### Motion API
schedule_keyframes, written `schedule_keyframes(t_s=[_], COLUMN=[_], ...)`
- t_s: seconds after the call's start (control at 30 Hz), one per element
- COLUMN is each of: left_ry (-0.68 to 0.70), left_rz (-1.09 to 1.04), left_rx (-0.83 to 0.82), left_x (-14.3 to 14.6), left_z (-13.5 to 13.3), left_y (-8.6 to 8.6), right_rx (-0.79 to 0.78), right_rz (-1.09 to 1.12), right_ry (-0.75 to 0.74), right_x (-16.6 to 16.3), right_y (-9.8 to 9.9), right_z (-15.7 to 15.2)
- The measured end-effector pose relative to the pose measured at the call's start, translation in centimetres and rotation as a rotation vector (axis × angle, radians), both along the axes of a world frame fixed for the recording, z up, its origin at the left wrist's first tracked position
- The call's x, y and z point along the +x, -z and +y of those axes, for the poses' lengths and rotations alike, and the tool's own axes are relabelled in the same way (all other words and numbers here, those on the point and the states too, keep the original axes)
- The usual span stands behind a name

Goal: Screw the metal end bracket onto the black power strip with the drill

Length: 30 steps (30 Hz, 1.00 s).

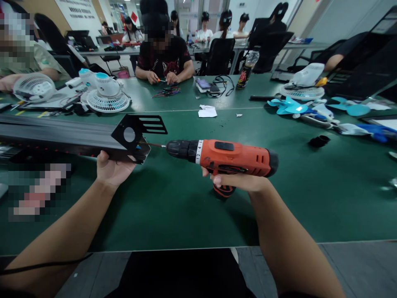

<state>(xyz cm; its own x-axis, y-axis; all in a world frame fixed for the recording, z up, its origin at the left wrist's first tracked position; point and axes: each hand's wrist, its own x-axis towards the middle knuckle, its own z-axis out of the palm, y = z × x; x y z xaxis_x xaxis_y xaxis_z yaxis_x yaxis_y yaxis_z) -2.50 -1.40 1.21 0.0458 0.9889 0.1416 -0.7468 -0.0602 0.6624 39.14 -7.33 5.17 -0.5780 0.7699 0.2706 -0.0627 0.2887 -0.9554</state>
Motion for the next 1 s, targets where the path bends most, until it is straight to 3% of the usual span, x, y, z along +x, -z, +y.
schedule_keyframes(t_s=[0.53, 1.0], left_ry=[-0.037, -0.015], left_rz=[0.103, 0.042], left_rx=[0.0, 0.007], left_x=[0.31, 0.26], left_z=[-0.32, -0.24], left_y=[-0.51, -0.36], right_rx=[-0.001, -0.005], right_rz=[0.019, 0.014], right_ry=[0.003, 0.007], right_x=[-0.16, -0.12], right_y=[-0.11, -0.17], right_z=[-0.04, -0.04])
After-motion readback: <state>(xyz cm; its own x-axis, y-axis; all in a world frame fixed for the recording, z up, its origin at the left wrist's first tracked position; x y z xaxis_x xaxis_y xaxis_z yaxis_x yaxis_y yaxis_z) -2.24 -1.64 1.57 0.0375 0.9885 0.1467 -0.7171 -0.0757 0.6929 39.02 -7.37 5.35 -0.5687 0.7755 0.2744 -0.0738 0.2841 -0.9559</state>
